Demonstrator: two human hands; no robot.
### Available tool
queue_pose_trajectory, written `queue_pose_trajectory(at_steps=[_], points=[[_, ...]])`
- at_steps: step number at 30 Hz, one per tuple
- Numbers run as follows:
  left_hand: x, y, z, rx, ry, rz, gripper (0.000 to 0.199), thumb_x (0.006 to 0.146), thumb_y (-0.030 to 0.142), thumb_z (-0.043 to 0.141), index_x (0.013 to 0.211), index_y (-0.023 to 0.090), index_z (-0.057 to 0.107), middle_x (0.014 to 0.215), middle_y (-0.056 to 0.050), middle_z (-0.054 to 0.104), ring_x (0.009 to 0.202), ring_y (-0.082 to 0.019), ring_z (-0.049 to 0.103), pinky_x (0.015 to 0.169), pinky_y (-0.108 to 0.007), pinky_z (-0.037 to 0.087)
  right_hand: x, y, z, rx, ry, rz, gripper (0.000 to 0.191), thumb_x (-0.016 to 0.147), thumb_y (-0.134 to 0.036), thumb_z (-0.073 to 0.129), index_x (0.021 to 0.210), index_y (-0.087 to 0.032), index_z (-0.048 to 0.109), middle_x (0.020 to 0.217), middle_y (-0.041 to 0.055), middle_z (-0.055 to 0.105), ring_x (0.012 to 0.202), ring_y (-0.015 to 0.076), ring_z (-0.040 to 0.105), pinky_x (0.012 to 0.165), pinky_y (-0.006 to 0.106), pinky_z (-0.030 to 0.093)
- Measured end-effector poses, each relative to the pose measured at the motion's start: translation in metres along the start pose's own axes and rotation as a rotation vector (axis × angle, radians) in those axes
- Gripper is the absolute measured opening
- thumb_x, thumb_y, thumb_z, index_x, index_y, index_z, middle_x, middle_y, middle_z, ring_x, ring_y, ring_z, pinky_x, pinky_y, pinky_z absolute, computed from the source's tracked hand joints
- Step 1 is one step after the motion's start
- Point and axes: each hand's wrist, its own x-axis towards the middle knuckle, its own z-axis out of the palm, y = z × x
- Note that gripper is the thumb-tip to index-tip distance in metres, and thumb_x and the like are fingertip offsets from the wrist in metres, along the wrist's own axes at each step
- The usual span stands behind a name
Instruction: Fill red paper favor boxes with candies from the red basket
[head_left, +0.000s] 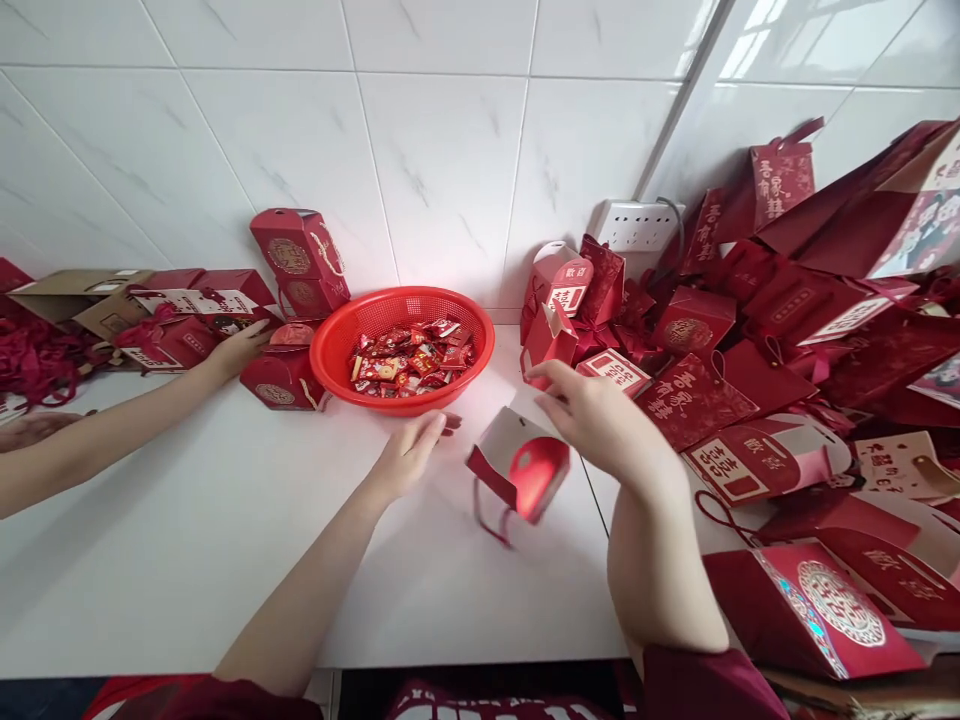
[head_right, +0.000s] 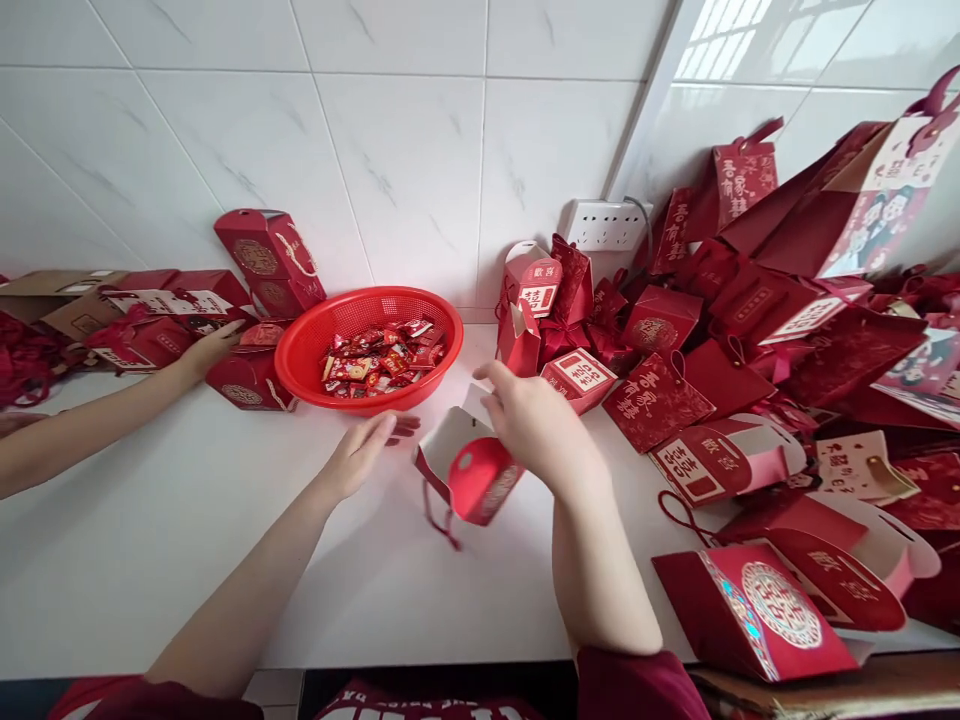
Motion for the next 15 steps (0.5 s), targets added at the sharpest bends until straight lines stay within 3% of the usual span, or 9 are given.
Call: queue_pose_trajectory(at_steps=[4, 8, 12, 15], points=[[-0.014, 0.005, 0.002, -0.076, 0.189, 0.245, 0.039, 0.103, 0.046, 0.043, 0.128, 0.023, 0.06, 0.133, -0.011, 0.064, 0.124, -0.027, 0.061, 0.103, -0.043, 0.051, 0.012, -0.008, 0.021, -0.088, -0.11, -0.042, 0.027, 0.097, -0.018, 0.054, 0.122, -0.024, 0.061, 0.108, 0.0055, 0.077, 0.093, 0.0219, 0.072, 0.074, 0.029, 0.049], [-0.024, 0.012, 0.002, 0.153, 0.195, 0.483, 0.035, 0.094, 0.034, 0.061, 0.127, 0.025, 0.06, 0.134, -0.01, 0.059, 0.129, -0.029, 0.055, 0.111, -0.048, 0.045, 0.01, -0.02, 0.023, -0.044, -0.104, -0.178, 0.019, 0.101, -0.018, 0.05, 0.113, -0.022, 0.065, 0.11, 0.0055, 0.075, 0.091, 0.0189, 0.071, 0.077, 0.028, 0.048], [-0.025, 0.009, 0.005, 0.278, 0.111, 0.459, 0.019, 0.092, 0.024, 0.061, 0.11, 0.023, 0.063, 0.136, -0.01, 0.055, 0.131, -0.029, 0.052, 0.112, -0.047, 0.045, 0.006, -0.04, 0.036, 0.03, -0.295, -0.423, 0.012, 0.1, -0.023, 0.053, 0.107, -0.019, 0.062, 0.101, 0.006, 0.073, 0.089, 0.0189, 0.069, 0.079, 0.029, 0.048], [-0.025, -0.004, 0.006, 0.283, 0.128, 0.396, 0.003, 0.094, 0.022, 0.054, 0.096, 0.022, 0.057, 0.136, -0.012, 0.055, 0.127, -0.028, 0.055, 0.106, -0.047, 0.048, 0.004, -0.052, 0.055, -0.142, -0.384, -0.409, 0.023, 0.092, -0.029, 0.067, 0.108, -0.015, 0.059, 0.102, 0.0107, 0.073, 0.097, 0.0264, 0.069, 0.099, 0.045, 0.044]])
